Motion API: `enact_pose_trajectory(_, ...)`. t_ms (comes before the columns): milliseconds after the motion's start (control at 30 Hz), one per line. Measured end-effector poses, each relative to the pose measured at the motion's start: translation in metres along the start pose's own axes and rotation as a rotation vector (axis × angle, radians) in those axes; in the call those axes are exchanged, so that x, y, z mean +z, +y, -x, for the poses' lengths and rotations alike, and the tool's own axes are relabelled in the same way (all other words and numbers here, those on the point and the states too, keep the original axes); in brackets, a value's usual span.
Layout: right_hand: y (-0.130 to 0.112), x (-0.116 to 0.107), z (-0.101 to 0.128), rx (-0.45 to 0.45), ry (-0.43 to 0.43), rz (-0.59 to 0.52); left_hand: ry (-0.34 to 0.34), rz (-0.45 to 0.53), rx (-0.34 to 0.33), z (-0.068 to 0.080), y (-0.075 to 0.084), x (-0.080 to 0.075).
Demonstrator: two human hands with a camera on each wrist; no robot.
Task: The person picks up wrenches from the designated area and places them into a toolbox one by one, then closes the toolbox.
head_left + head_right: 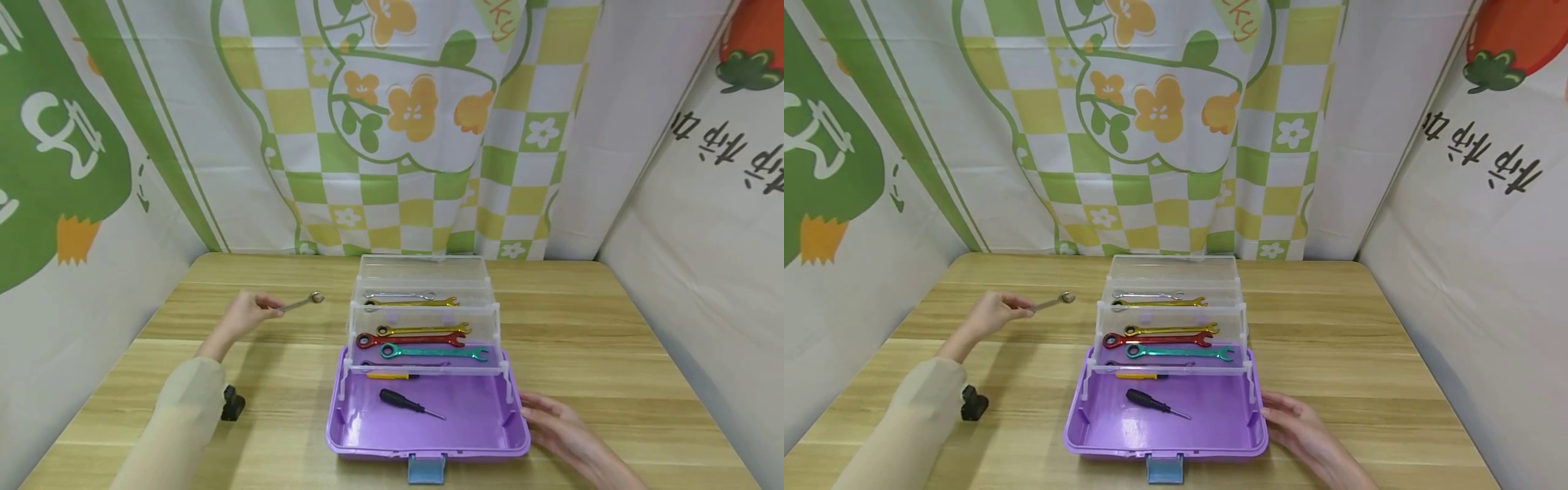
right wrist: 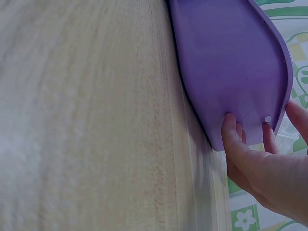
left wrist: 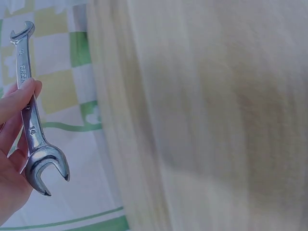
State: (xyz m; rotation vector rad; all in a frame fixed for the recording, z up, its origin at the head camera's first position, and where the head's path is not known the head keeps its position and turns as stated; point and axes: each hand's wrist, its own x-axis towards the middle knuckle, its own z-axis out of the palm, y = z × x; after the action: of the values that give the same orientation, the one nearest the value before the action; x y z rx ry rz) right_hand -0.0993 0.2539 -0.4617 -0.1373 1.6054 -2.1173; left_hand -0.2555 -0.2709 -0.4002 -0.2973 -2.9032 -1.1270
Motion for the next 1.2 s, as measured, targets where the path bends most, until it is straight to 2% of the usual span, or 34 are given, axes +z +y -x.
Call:
enact_pose_trajectory(267,-0.001,0.001,0.000,0.013,0.022,0.002,-0.016,0.005,0.042,-0.004,0.022,-0.004)
enact_pose_trajectory(600,-0.002,0.002,0.001,0.015,0.020,0.012,-0.034,0.001,0.088,-0.017,0.053,-0.003)
enact_pose_trajectory(900,-0.001,0.001,0.000,0.011,0.021,0.007,-0.029,-0.032,0.176,-0.030,0.076,0.000)
enact_pose_trajectory(1200,-0.001,0.001,0.000,0.005,0.005,-0.010,-0.062,-0.009,0.279,-0.045,0.101,0.005)
